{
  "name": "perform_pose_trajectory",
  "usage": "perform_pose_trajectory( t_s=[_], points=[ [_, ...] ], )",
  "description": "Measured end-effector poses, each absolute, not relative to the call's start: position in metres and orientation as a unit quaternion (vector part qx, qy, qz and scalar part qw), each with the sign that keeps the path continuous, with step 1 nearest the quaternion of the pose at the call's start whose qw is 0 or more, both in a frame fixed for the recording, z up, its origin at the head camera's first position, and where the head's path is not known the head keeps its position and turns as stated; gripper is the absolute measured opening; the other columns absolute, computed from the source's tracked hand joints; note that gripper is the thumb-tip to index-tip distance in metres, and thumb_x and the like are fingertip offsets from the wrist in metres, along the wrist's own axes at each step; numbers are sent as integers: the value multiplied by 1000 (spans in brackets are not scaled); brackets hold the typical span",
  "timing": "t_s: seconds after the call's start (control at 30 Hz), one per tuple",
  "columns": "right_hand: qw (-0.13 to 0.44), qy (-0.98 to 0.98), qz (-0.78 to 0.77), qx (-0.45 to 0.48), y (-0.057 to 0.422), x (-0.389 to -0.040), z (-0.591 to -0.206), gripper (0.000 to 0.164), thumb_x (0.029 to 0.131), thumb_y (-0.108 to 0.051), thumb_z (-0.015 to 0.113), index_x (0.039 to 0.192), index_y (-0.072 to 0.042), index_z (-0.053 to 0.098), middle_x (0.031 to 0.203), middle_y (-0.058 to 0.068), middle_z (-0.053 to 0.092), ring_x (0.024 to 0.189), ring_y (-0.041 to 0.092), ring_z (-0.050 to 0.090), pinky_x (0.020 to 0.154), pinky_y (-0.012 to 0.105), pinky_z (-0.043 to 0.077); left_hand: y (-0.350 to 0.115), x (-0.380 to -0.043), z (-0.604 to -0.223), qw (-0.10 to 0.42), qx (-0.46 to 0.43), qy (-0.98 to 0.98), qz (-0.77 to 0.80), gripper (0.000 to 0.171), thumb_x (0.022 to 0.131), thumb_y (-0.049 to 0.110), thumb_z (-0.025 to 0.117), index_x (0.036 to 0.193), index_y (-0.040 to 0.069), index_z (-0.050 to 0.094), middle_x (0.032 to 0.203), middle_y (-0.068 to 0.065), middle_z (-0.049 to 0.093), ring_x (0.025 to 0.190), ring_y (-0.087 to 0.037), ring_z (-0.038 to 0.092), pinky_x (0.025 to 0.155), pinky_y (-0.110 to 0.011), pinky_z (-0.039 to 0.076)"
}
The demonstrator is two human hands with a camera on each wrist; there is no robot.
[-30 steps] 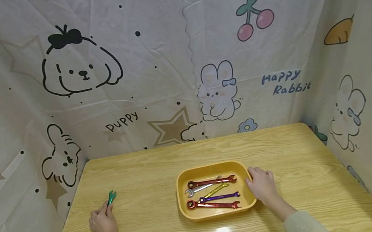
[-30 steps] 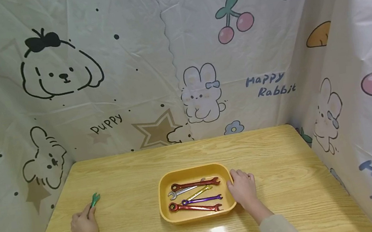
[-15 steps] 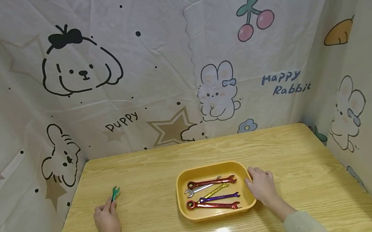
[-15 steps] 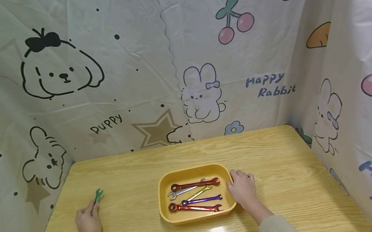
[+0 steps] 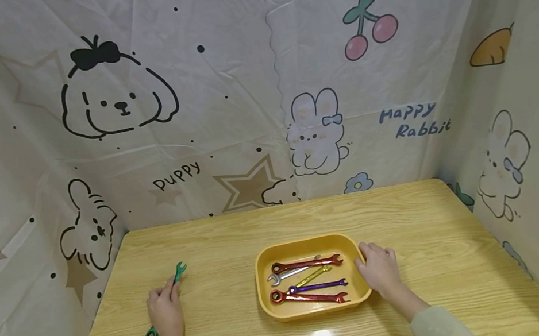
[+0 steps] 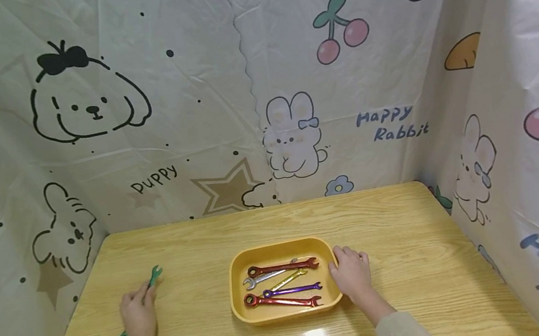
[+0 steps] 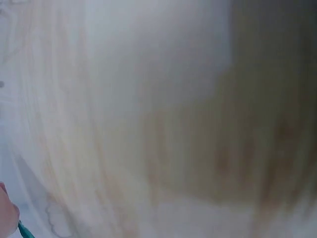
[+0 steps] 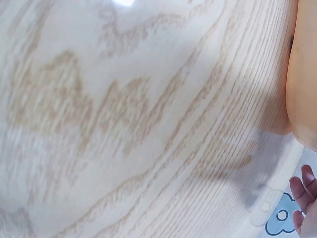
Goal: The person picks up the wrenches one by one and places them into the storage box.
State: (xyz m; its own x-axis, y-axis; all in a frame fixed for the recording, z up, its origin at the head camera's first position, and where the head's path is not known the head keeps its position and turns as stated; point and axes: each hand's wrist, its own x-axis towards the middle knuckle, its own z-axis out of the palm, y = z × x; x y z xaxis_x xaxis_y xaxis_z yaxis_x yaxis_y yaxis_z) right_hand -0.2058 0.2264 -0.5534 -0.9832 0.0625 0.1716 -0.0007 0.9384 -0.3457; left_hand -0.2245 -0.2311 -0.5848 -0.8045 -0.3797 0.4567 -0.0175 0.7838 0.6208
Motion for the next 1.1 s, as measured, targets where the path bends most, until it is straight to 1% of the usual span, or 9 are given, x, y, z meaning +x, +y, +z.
perform_pose_trajectory(
  t_s=[0.17,0.3,0.4,0.63,0.83,1.0,1.1],
  points=[
    [101,-980,172,-13,226,-206,-554,25,85,-21,57,103,-3,59,95,14,62,94,32,57,90,54,31,-223,-227,-578,295,89,-899,-311,23,84,9,64,106,0,67,85,-24,52,79,-37,49,64,-47,41],
    [96,-980,171,-11,227,-206,-553,26,85,-21,56,103,-3,58,95,15,61,95,32,57,90,55,30,-218,-228,-573,296,74,-900,-311,24,83,8,65,105,-1,67,84,-23,52,78,-37,49,64,-46,42],
    [96,-981,169,-10,227,-206,-553,26,85,-21,56,104,-3,58,96,15,61,96,32,57,90,55,30,-214,-229,-569,286,68,-903,-314,24,83,8,65,106,-1,67,84,-22,52,77,-36,48,63,-44,41],
    [112,-980,164,-3,228,-206,-555,25,83,-21,57,101,-3,59,93,14,61,93,32,57,88,54,31,-203,-233,-560,282,43,-908,-307,25,81,8,67,104,-1,67,82,-20,52,74,-33,48,61,-41,40],
    [97,-982,164,-7,228,-206,-554,27,85,-23,56,103,-4,58,97,14,61,95,33,56,90,55,29,-193,-235,-555,276,22,-911,-306,25,82,8,67,105,-1,67,83,-19,52,73,-31,48,61,-39,38],
    [87,-984,154,-9,228,-206,-553,30,86,-25,55,107,-4,58,100,15,60,98,34,56,92,54,29,-185,-235,-549,255,16,-915,-313,25,83,9,65,106,-1,67,85,-18,52,77,-31,48,62,-38,39],
    [81,-985,153,-10,228,-207,-552,32,86,-25,54,109,-4,58,104,16,60,100,34,55,92,54,29,-181,-235,-546,253,12,-914,-318,24,83,10,66,106,0,68,85,-17,53,78,-31,48,63,-38,40]
  ],
)
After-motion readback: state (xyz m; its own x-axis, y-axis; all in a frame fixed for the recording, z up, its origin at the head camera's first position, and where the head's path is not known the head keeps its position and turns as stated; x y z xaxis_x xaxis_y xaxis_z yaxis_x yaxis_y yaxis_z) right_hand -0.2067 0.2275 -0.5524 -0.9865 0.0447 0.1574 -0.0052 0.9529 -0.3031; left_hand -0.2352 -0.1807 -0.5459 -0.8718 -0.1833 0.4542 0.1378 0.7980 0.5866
